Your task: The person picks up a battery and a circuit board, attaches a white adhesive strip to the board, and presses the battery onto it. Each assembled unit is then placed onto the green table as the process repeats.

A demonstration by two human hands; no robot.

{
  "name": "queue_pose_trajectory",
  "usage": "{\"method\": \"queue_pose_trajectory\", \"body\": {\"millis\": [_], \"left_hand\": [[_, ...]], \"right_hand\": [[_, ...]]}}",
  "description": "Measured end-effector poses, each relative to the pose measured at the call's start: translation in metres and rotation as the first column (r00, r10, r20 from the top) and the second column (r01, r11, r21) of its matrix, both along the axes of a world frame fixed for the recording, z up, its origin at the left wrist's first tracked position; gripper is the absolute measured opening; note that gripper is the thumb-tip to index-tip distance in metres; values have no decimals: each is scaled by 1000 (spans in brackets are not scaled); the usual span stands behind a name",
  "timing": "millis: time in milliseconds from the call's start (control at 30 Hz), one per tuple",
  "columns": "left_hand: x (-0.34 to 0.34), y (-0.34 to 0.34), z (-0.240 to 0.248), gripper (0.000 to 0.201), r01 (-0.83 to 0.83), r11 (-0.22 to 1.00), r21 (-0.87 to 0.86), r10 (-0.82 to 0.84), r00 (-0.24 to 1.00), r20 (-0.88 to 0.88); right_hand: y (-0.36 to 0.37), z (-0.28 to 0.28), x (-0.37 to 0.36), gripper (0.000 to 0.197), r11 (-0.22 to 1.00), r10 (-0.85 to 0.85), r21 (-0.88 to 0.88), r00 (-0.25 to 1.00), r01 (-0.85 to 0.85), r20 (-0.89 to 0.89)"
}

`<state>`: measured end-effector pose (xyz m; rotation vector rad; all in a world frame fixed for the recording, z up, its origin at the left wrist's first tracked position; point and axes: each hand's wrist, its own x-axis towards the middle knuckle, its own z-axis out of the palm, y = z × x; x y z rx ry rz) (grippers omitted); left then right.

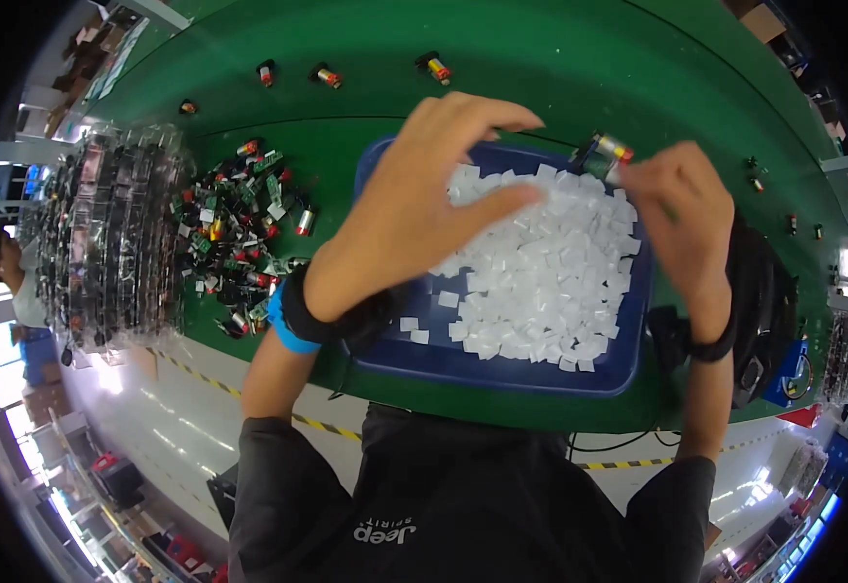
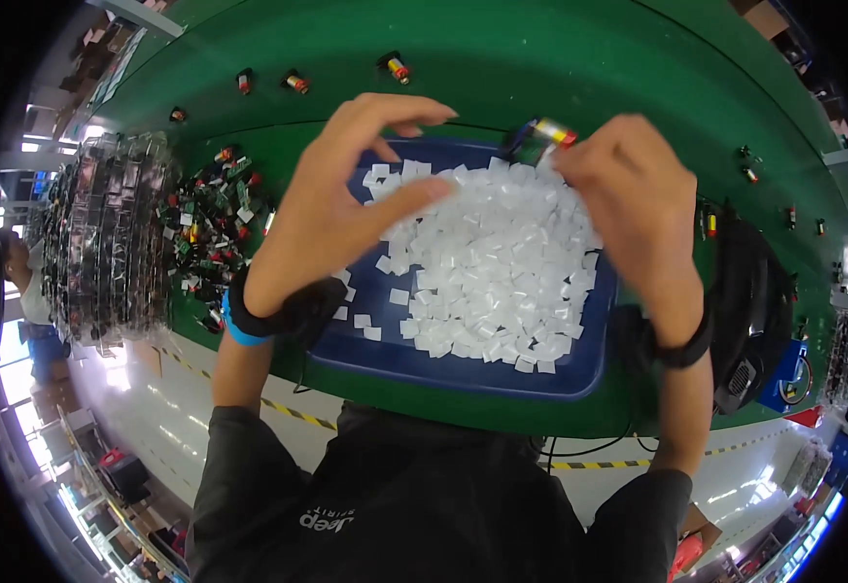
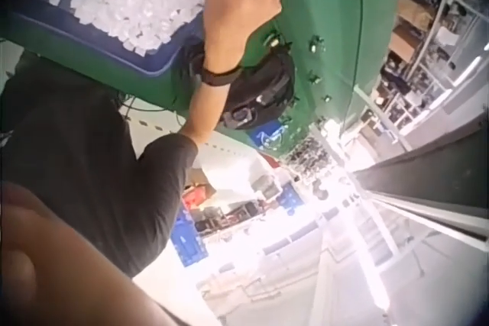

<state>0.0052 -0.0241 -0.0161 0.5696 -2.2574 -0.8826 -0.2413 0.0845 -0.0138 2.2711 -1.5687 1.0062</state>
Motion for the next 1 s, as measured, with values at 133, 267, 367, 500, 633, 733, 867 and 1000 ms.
{"method": "queue_pose_trajectory", "body": {"millis": [133,267,367,500,633,733,867,1000], "left_hand": [[-3,18,1,47,113,984,-135,-118,993,-23],[4,20,-13,41,69,945,-320,-88,995,-44],[8,17,-20,34,113,875,-472,-173,981,-86],[7,27,-8,26,-2,968,-252,-31,992,-125],[4,31,-8,25,-11,975,-222,1,999,-47],[5,31,-7,25,76,956,-283,-67,997,42],[11,29,-7,26,207,978,-12,-204,971,123],[15,34,-8,32,271,716,643,-295,953,-73]], "right_hand": [[14,2,40,23,996,47,-79,998,-49,-33],[15,-2,50,23,990,71,-120,997,-73,-21],[18,-2,50,24,995,16,-100,998,-10,61],[21,5,41,22,999,-25,-28,998,26,58],[21,6,42,24,1000,28,-6,999,-28,22],[16,-2,39,26,995,11,-98,993,0,114],[16,0,33,28,995,49,-91,992,-38,118],[17,3,39,30,998,15,-67,992,-7,127]]}}
